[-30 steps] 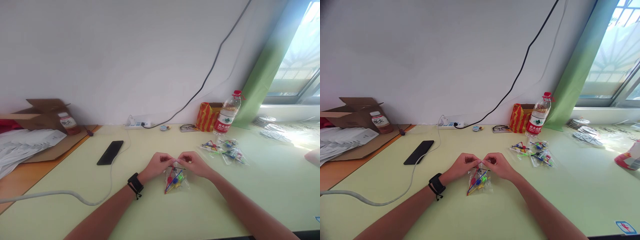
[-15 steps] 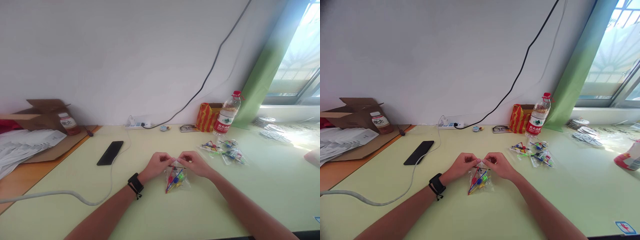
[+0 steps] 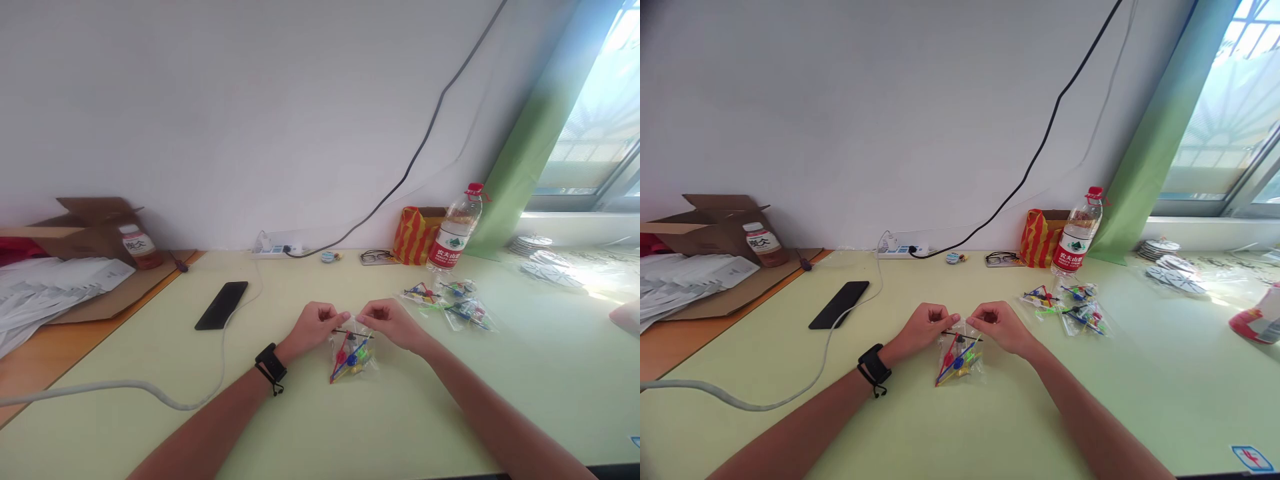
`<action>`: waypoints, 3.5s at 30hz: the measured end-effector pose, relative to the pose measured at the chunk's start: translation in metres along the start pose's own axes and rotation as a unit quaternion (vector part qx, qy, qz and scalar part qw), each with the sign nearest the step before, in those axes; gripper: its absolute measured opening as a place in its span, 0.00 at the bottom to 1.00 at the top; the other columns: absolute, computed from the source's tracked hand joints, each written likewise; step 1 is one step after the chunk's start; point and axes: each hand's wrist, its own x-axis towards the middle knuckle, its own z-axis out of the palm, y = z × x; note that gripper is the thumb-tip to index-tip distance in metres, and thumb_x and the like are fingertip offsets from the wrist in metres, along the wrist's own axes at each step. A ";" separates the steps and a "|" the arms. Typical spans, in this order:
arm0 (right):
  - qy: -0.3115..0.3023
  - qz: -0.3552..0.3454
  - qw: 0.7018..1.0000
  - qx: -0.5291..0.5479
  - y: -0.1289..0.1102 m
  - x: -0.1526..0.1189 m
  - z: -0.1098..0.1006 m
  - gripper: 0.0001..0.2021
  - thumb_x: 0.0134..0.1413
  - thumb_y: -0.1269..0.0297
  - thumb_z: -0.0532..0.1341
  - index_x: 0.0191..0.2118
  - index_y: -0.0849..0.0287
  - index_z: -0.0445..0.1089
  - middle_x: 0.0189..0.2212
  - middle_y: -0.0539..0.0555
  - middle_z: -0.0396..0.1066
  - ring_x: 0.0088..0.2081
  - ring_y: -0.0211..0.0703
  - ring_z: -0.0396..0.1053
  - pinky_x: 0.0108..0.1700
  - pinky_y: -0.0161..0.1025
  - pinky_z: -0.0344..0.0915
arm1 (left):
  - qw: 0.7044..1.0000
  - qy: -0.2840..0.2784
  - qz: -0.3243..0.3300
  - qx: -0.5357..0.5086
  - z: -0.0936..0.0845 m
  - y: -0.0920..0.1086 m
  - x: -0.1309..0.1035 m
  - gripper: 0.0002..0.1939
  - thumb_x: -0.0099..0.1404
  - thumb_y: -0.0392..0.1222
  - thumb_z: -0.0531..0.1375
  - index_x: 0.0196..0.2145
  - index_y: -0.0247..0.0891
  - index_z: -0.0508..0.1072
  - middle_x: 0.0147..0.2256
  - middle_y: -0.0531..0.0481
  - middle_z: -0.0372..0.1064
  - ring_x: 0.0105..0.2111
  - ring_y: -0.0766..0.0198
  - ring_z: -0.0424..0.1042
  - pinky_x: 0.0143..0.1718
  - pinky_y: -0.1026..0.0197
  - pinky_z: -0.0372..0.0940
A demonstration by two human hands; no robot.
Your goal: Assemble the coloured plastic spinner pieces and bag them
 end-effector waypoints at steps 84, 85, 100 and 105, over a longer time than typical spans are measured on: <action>-0.031 0.012 0.999 -0.020 0.009 0.001 0.006 0.21 0.60 0.44 0.60 0.29 0.59 0.71 0.23 0.49 0.65 0.27 0.38 0.58 0.28 0.36 0.54 | 0.998 -0.002 -0.033 -0.053 0.007 -0.016 0.001 0.24 0.63 0.62 0.63 0.26 0.36 0.75 0.27 0.49 0.74 0.31 0.59 0.77 0.36 0.61 0.70; -0.032 0.012 0.999 -0.023 0.009 0.001 0.006 0.22 0.60 0.44 0.60 0.29 0.59 0.71 0.23 0.49 0.65 0.27 0.38 0.58 0.28 0.36 0.54 | 0.998 -0.002 -0.033 -0.052 0.007 -0.017 0.001 0.24 0.63 0.62 0.63 0.26 0.36 0.75 0.27 0.49 0.74 0.32 0.59 0.77 0.36 0.61 0.70; -0.031 0.015 0.999 -0.027 0.009 0.000 0.007 0.20 0.60 0.46 0.61 0.29 0.59 0.71 0.23 0.48 0.64 0.27 0.38 0.58 0.28 0.36 0.55 | 1.000 -0.004 -0.012 0.009 0.006 -0.021 0.000 0.24 0.66 0.60 0.59 0.26 0.36 0.74 0.27 0.48 0.75 0.29 0.61 0.73 0.32 0.63 0.66; -0.034 0.017 0.999 -0.028 0.009 0.000 0.008 0.21 0.60 0.45 0.60 0.28 0.59 0.71 0.23 0.49 0.64 0.26 0.38 0.58 0.28 0.36 0.56 | 1.000 -0.006 -0.003 0.020 0.008 -0.021 0.000 0.24 0.67 0.59 0.58 0.26 0.36 0.74 0.27 0.48 0.75 0.27 0.62 0.72 0.31 0.63 0.65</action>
